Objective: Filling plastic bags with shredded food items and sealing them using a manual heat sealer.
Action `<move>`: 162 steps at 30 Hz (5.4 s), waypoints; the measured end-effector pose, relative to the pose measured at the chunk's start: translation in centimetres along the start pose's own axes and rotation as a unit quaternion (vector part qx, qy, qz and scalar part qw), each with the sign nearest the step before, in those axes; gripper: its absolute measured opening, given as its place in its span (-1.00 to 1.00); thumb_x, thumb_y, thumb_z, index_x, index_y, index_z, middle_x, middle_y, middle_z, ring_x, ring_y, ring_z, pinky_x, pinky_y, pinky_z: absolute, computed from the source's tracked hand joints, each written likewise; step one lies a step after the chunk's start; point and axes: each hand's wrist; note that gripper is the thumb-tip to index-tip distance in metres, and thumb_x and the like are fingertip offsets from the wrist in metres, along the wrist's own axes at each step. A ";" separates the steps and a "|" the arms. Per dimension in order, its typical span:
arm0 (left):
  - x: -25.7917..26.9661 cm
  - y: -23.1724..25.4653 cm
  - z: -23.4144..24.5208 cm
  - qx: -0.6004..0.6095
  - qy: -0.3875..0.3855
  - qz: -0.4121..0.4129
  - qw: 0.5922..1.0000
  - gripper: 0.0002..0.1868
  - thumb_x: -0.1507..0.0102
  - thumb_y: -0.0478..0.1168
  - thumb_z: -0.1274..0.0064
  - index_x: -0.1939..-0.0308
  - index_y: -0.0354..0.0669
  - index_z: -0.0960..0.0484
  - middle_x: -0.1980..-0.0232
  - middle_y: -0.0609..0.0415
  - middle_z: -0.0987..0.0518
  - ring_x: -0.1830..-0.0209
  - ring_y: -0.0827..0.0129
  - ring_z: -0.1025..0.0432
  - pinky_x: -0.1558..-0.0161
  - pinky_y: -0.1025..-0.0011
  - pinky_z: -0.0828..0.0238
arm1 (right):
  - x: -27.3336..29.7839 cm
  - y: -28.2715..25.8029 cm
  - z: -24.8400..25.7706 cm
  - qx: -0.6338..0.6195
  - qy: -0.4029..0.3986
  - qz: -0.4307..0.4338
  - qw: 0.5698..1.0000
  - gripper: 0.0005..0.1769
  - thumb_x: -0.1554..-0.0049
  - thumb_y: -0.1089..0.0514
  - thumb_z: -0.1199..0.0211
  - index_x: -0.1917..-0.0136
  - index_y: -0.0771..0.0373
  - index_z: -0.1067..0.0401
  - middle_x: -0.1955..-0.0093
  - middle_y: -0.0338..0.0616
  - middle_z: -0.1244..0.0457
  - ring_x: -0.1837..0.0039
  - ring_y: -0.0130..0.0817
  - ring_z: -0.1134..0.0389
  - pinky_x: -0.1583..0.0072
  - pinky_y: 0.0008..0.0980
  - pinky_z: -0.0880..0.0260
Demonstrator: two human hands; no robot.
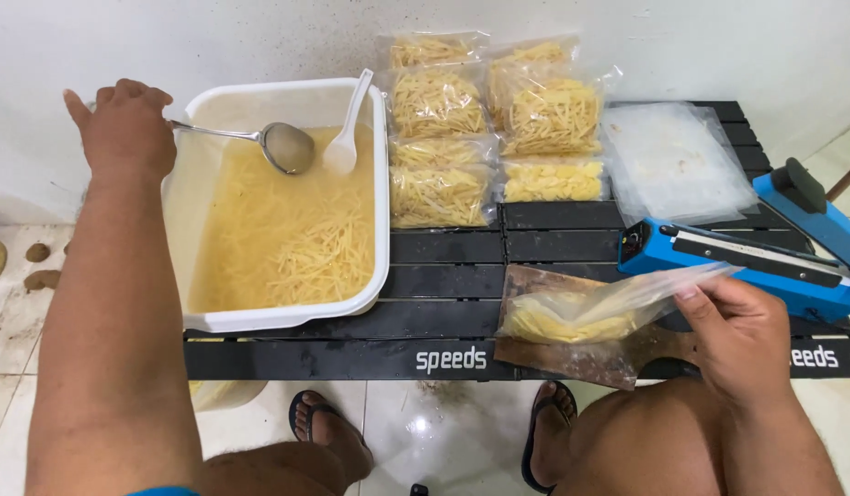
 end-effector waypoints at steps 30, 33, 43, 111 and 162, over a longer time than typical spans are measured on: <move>26.9 41.7 21.3 0.686 -0.068 -0.171 0.704 -0.67 -0.46 -0.09 0.11 -0.09 0.03 -0.77 0.06 -0.02 -0.74 -0.07 0.12 -0.60 -0.08 0.18 -0.49 | 1.6 -3.1 0.6 -0.225 -0.013 0.105 0.969 -0.95 -0.16 0.25 -0.42 0.11 0.27 -0.59 0.24 -0.15 -0.41 0.12 -0.60 -0.33 0.01 -0.58 -0.36; 27.3 42.3 22.1 0.686 -0.081 -0.087 0.718 -0.95 -0.23 -0.12 -0.32 0.27 0.09 -0.79 0.47 0.22 -0.65 0.34 0.55 -0.52 0.23 0.44 -0.51 | 2.4 -3.7 1.3 -0.287 -0.030 0.120 0.950 -0.95 -0.15 0.29 -0.41 0.16 0.28 -0.56 0.28 -0.21 -0.38 0.14 -0.64 -0.30 0.01 -0.62 -0.31; 27.0 42.9 23.7 0.707 -0.011 -0.158 0.689 -0.63 -0.50 -0.01 0.12 0.00 -0.06 -0.79 0.17 -0.08 -0.74 -0.02 0.23 -0.57 -0.04 0.18 -0.48 | 0.3 -2.4 1.4 -0.356 0.014 0.150 0.922 -0.83 -0.21 0.27 -0.36 0.22 0.32 -0.50 0.30 -0.06 -0.37 0.17 -0.54 -0.30 0.00 -0.59 -0.27; 21.5 49.3 30.1 0.365 0.043 -0.474 0.800 -0.73 -0.23 -0.08 -0.26 0.00 0.09 -0.71 0.04 0.17 -0.62 0.00 0.13 -0.53 0.02 0.12 -0.38 | -0.2 -4.1 5.4 -0.266 0.007 0.062 0.962 -0.89 -0.18 0.28 -0.40 0.06 0.39 -0.55 0.25 -0.02 -0.42 0.19 -0.53 -0.41 0.06 -0.59 -0.44; 28.0 57.7 14.6 0.925 -0.100 0.216 0.295 -0.83 -0.36 -0.20 -0.18 0.08 -0.23 -0.66 0.03 -0.12 -0.72 0.00 0.14 -0.62 -0.08 0.20 -0.58 | -0.9 2.4 9.6 -0.178 -0.074 -0.074 0.978 -0.73 -0.20 0.04 -0.36 -0.04 0.26 -0.66 0.07 -0.12 -0.47 -0.07 -0.44 -0.45 -0.20 -0.32 -0.50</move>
Point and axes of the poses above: each hand's wrist, its own x-axis away from the middle knuckle, its own z-axis out of the back of the hand, y = z × x
